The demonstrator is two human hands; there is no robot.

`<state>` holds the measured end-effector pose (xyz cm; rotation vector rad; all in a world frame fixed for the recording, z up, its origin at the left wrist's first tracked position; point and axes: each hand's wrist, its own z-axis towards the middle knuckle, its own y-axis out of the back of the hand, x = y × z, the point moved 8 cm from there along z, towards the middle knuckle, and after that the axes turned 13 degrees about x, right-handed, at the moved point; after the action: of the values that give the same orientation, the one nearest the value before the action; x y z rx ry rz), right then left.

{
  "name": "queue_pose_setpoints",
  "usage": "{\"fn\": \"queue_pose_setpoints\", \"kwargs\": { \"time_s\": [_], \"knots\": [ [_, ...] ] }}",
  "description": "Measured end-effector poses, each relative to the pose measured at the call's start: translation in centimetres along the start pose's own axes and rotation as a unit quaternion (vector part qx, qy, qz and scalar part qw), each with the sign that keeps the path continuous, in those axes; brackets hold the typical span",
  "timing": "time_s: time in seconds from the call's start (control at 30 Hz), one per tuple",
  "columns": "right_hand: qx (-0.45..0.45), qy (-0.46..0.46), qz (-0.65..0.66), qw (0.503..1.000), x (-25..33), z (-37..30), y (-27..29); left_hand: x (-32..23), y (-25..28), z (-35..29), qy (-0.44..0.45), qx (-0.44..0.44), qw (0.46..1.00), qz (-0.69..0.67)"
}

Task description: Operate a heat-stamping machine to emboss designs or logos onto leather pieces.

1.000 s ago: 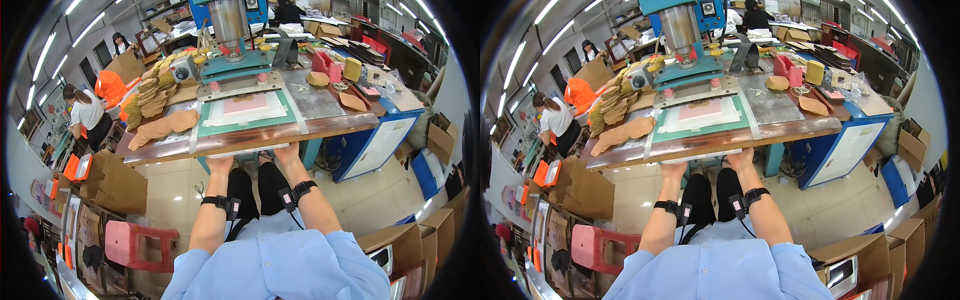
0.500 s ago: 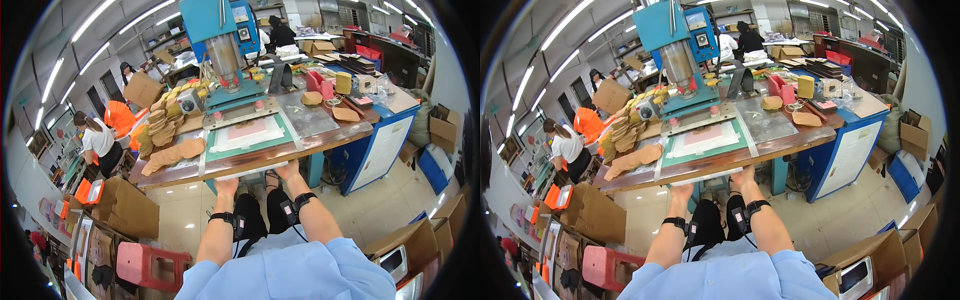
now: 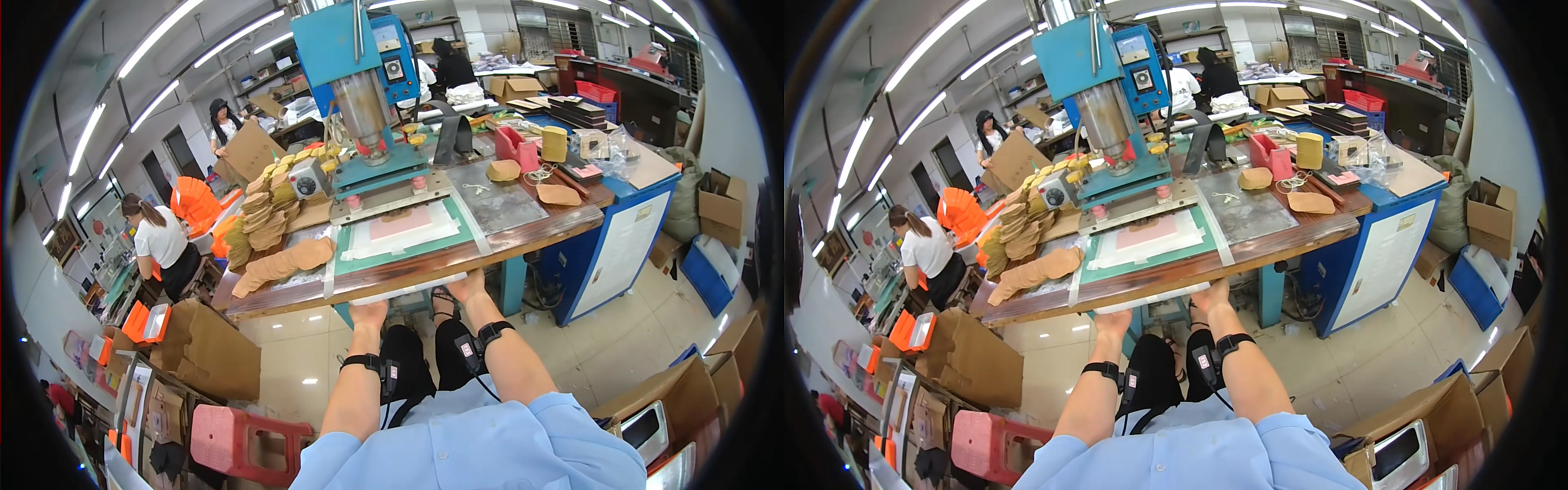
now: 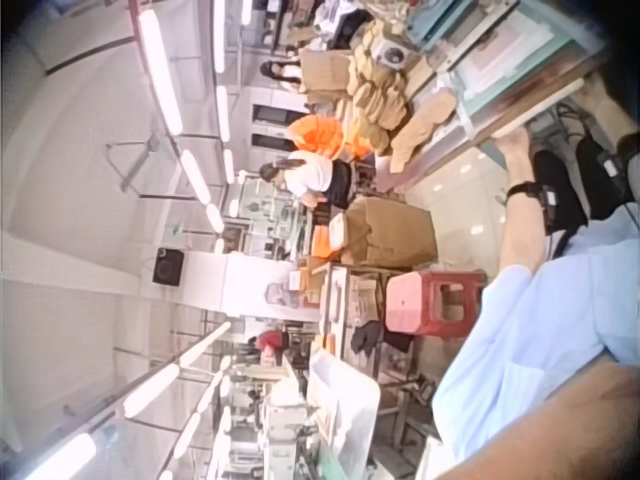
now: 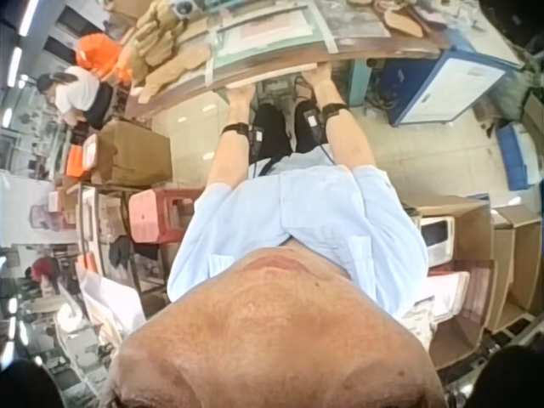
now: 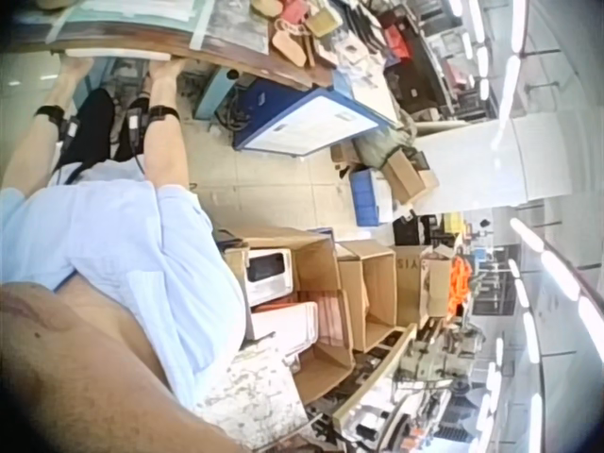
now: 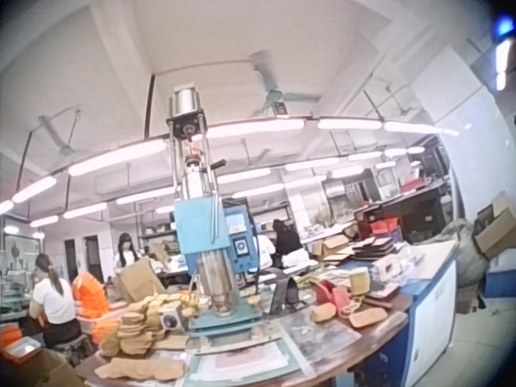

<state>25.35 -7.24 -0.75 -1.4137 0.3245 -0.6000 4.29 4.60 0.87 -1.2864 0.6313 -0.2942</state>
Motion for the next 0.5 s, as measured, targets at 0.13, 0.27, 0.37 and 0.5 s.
{"fn": "queue_pose_setpoints", "kwargs": {
  "time_s": [0.13,0.27,0.37,0.5],
  "knots": [
    [0.008,-0.003,0.015,1.0,-0.1,-0.1,-0.3,-0.1,0.2,-0.1,-0.002,0.0,1.0,0.009],
    [0.004,0.003,0.007,1.0,0.1,-0.1,-0.2,-0.1,0.0,-0.1,-0.003,-0.001,1.0,0.009],
    [-0.004,0.005,0.004,1.0,0.3,-0.3,-0.2,0.0,-0.1,-0.2,-0.005,0.006,1.0,0.011],
    [-0.023,-0.007,0.002,1.0,0.1,-1.2,-1.6,-0.1,0.1,-0.2,-0.008,-0.014,1.0,-0.001]
  ]
}}
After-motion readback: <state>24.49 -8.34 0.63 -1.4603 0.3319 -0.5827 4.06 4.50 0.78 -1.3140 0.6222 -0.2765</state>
